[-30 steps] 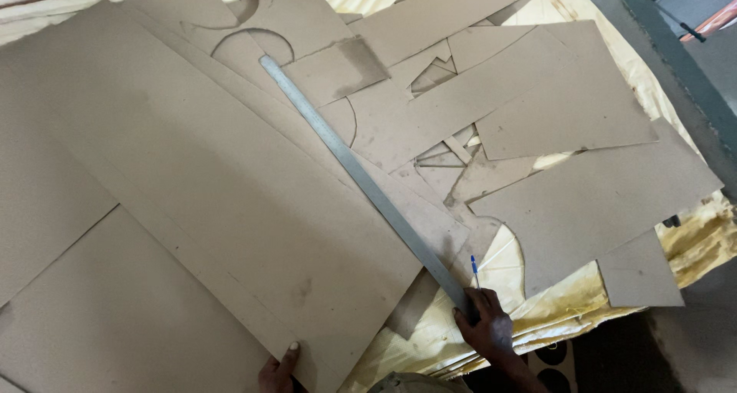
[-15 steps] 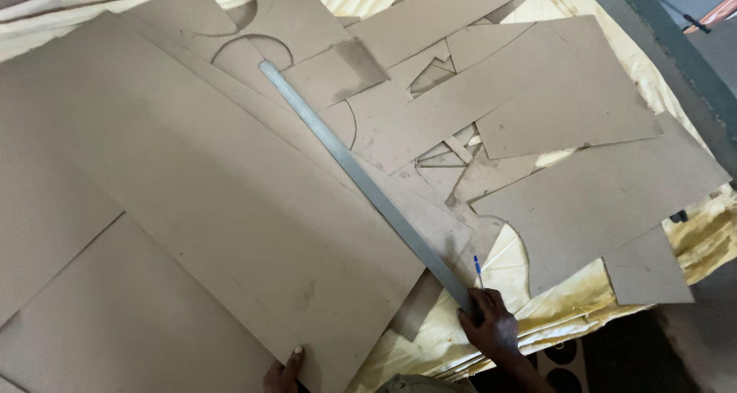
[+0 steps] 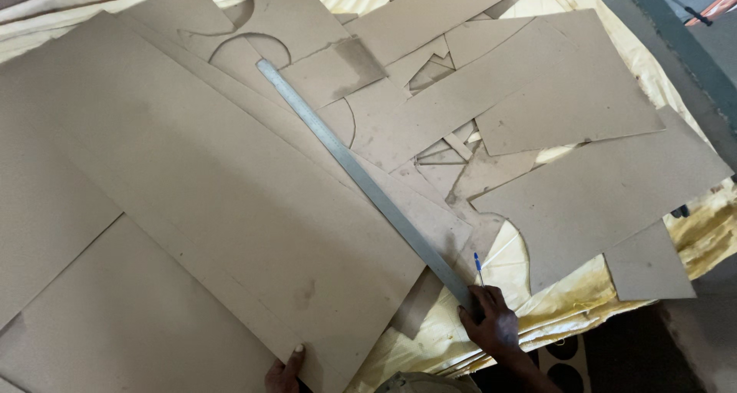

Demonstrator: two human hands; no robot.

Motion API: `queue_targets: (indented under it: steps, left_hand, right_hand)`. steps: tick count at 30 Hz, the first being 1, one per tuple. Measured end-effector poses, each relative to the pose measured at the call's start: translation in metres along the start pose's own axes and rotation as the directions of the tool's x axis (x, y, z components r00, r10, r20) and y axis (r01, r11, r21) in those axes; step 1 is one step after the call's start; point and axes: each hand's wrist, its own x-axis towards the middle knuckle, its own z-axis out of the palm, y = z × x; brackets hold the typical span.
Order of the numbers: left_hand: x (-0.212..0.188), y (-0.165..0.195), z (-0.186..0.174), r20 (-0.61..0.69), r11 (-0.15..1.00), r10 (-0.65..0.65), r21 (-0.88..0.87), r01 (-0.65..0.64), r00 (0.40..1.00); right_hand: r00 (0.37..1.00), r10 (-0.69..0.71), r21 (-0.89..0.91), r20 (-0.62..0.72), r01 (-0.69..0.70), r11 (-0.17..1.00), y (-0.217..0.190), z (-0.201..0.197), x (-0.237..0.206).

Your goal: The person lays cardboard sheets flat on a work table, positions a long steel ruler across a sheet, and draws straight lines along the ruler edge with a pen. They reposition the ruler and sheets repeatedly to mark multiple lines across the cardboard.

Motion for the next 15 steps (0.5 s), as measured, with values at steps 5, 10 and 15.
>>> queue_targets:
  steps: [5,10,15]
  left_hand:
    - [0.004,0.000,-0.001,0.025,1.000,0.015,-0.003,-0.015,1.000]
    - [0.001,0.006,-0.001,0.033,0.995,-0.060,-0.082,0.063,0.998]
    - [-0.007,0.009,0.001,0.056,0.985,-0.035,-0.165,0.044,0.998]
  right_hand:
    - [1.000,0.025,-0.001,0.014,-0.025,1.000,-0.001,-0.001,0.000]
    - [1.000,0.011,-0.011,-0.013,-0.011,1.000,-0.001,0.000,0.000]
    - [1.000,0.007,-0.007,-0.010,-0.008,1.000,0.000,0.001,0.001]
